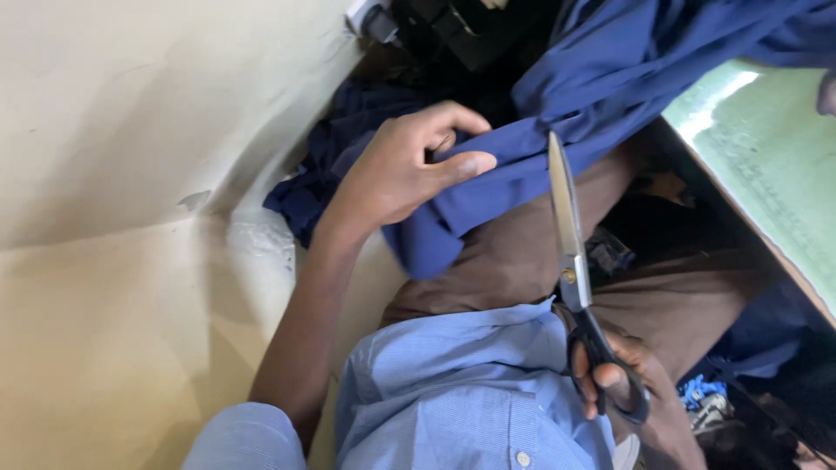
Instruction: Trimming excess threads and fabric from a blue garment using tailor scissors
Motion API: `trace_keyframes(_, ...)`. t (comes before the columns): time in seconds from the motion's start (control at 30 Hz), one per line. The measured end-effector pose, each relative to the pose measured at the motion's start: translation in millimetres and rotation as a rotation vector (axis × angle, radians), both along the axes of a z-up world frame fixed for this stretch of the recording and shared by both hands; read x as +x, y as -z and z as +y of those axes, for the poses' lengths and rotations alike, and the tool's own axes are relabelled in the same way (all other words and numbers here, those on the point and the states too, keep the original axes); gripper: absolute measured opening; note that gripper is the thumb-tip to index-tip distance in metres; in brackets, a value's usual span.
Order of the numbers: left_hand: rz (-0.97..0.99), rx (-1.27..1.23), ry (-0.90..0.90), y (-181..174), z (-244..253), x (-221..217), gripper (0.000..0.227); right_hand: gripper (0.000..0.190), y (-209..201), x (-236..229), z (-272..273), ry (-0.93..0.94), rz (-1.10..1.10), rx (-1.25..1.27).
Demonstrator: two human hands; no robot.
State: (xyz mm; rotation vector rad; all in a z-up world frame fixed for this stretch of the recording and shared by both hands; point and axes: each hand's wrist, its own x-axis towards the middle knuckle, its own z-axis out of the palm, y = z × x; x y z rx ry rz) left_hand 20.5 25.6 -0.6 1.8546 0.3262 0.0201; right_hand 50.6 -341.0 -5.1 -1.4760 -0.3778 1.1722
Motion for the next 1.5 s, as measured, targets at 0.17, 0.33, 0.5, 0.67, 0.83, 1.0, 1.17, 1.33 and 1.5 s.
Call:
trace_keyframes(0.17, -0.19, 0.203, 0.073, 0.2, -13.4, 21.8, 0.009, 0.063, -11.2, -7.6, 9.0, -0.02, -0.045, -0.087)
trace_keyframes(0.33, -0.296, 0.236, -0.02, -0.6, -27.5, 27.1, 0.01, 0.085, -23.9, -2.8, 22.3, -0.169, -0.062, -0.125)
trace_keyframes(0.5, -0.403, 0.406, -0.197, 0.6, -39.8, 18.9, 0.02, 0.078, -19.9, 0.1, 30.8, -0.189, 0.065, -0.067)
trace_keyframes(0.67, -0.61, 0.786, -0.16, -7.3, -40.0, 7.4, 0.024, 0.079, -33.3, 5.8, 49.9, -0.271, -0.088, -0.043)
trace_keyframes(0.83, -0.721, 0.915, -0.178, -11.2, -35.7, 4.3, 0.025, 0.076, -37.5, 1.0, 51.8, -0.246, -0.146, -0.12)
trace_keyframes(1.0, -0.786, 0.958, -0.197, -10.2, -32.9, 2.4, 0.025, 0.072, -40.7, -4.3, 48.4, -0.227, -0.471, -0.267)
trace_keyframes(1.17, -0.8, 0.926, -0.178, -10.6, -29.8, -0.3, 0.022, 0.06, -41.1, 0.9, 47.1, -0.224, -0.545, -0.249)
trace_keyframes(1.33, -0.756, 0.825, -0.151, -5.1, -25.7, -2.4, 0.015, 0.052, -35.1, 2.0, 28.7, -0.18, -0.44, -0.285)
trace_keyframes(1.5, -0.378, -0.008, -0.218, -2.3, -28.3, -3.9, 0.027, 0.064, -36.0, 3.1, 12.0, -0.097, -0.201, -0.132)
